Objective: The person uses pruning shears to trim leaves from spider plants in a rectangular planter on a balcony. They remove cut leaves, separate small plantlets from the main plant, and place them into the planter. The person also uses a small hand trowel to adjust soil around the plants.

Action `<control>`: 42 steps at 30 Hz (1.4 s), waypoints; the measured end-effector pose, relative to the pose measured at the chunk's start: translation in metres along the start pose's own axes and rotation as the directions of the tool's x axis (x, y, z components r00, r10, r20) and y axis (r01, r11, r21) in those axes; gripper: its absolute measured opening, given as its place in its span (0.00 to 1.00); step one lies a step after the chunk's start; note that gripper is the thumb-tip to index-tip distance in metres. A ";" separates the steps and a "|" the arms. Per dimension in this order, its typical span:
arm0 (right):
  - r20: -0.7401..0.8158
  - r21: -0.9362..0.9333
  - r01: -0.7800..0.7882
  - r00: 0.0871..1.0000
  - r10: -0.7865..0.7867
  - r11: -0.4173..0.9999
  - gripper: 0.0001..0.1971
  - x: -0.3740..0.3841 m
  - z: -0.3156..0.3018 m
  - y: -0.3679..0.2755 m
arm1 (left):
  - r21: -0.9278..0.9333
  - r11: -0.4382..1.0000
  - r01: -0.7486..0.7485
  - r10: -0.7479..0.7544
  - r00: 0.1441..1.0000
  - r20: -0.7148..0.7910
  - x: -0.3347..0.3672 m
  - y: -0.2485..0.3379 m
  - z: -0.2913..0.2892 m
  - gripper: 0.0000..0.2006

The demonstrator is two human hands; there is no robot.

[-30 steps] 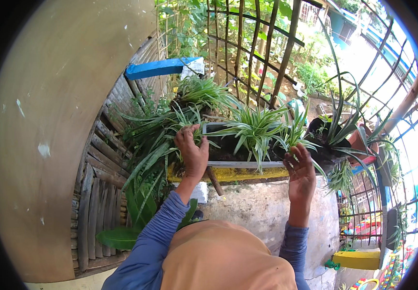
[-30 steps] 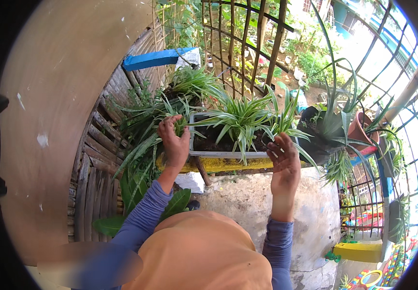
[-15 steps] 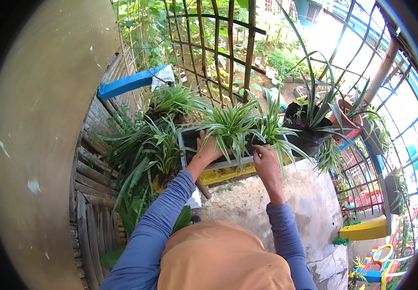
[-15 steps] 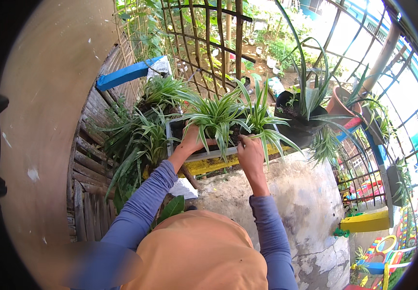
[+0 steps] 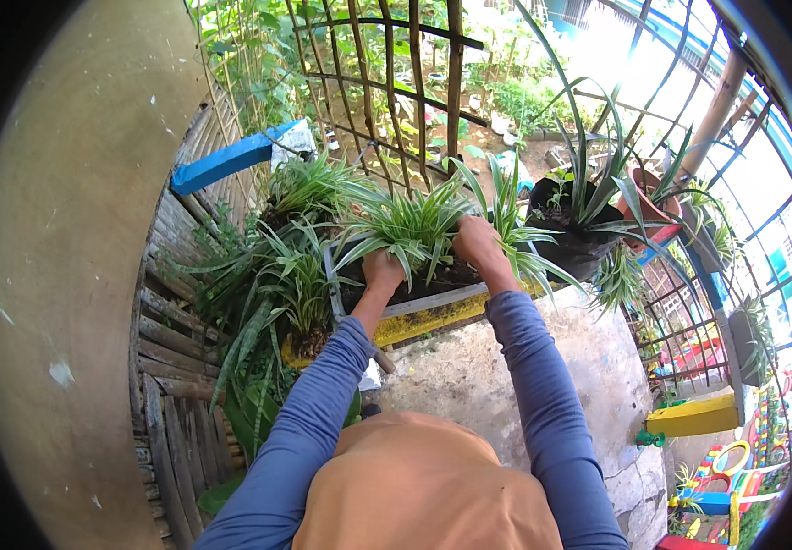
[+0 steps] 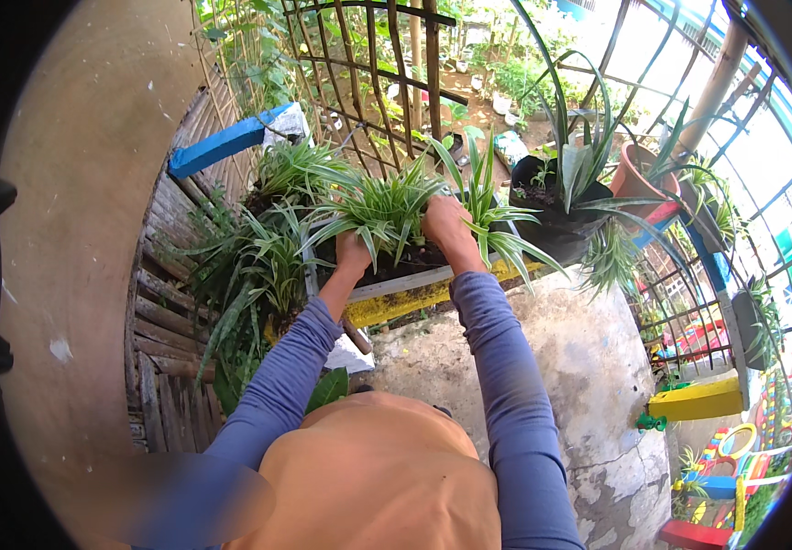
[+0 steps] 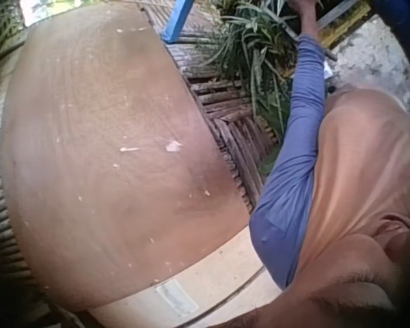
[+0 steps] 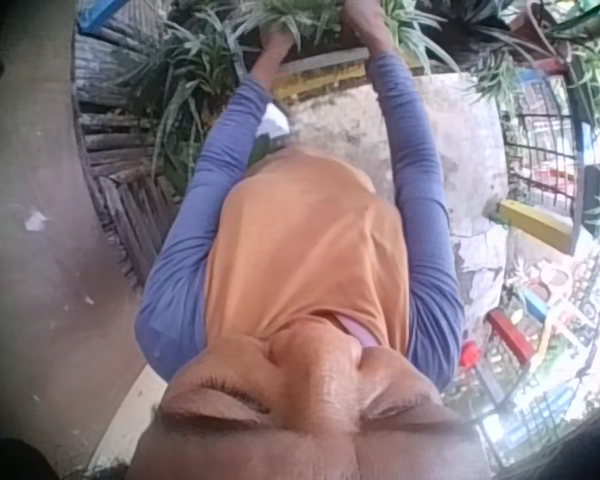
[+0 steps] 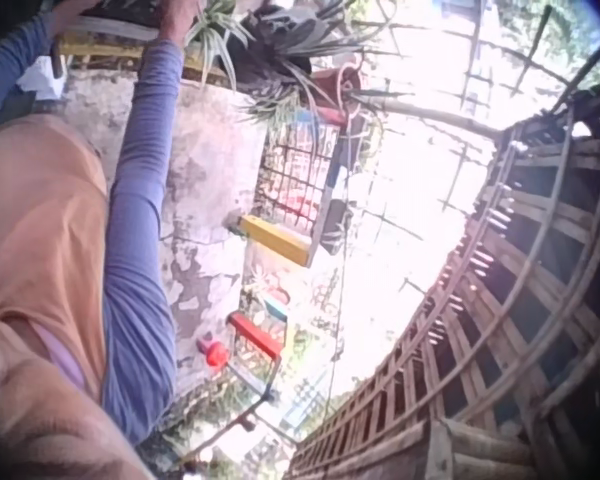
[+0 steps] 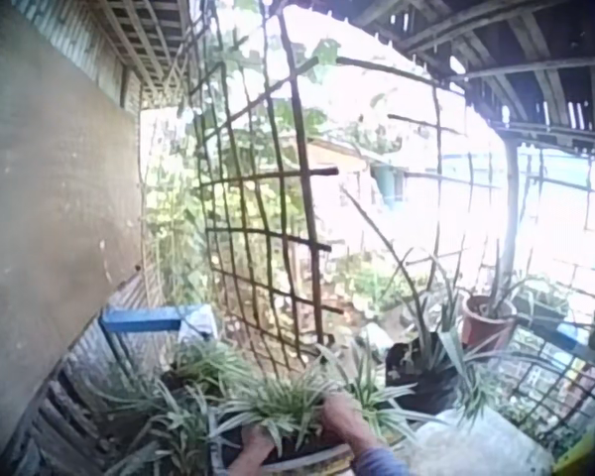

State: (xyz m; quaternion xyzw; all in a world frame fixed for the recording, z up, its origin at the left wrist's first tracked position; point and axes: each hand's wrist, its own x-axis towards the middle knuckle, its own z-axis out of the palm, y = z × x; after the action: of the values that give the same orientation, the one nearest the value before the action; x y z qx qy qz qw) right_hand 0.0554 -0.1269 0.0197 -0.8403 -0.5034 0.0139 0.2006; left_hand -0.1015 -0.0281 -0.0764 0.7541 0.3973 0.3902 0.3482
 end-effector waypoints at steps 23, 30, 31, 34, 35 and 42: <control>-0.131 0.252 0.122 0.987 -0.091 0.960 0.12 -0.003 0.075 0.022 | -0.136 0.980 0.144 -0.122 0.980 0.160 -0.004 -0.004 -0.013 0.19; 0.045 0.590 0.039 0.996 -0.082 0.806 0.10 -0.011 0.052 0.048 | -0.157 0.983 0.098 -0.078 0.989 0.128 -0.002 -0.010 -0.010 0.13; 0.120 0.712 -0.070 0.993 -0.023 0.698 0.10 -0.010 0.049 0.049 | -0.128 0.988 0.086 -0.070 0.989 0.127 -0.003 -0.011 -0.009 0.13; 0.067 0.445 0.082 0.990 -0.125 0.892 0.15 -0.013 0.037 0.049 | -0.107 0.992 0.074 -0.061 0.991 0.121 -0.004 -0.013 -0.008 0.13; 0.124 0.403 0.036 0.988 -0.094 0.914 0.16 -0.015 0.031 0.048 | -0.144 0.986 0.086 -0.069 0.991 0.119 -0.004 -0.013 -0.008 0.13; 0.240 0.151 -0.123 0.967 0.084 0.981 0.19 -0.019 -0.002 0.040 | -0.112 0.988 0.107 -0.087 0.982 0.168 -0.003 -0.016 -0.011 0.15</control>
State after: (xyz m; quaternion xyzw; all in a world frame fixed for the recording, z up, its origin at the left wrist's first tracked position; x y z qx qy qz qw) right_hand 0.0798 -0.1597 0.0039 -0.8387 -0.4759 0.1640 0.2079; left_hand -0.1172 -0.0215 -0.0854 0.7406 0.3797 0.3333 0.4430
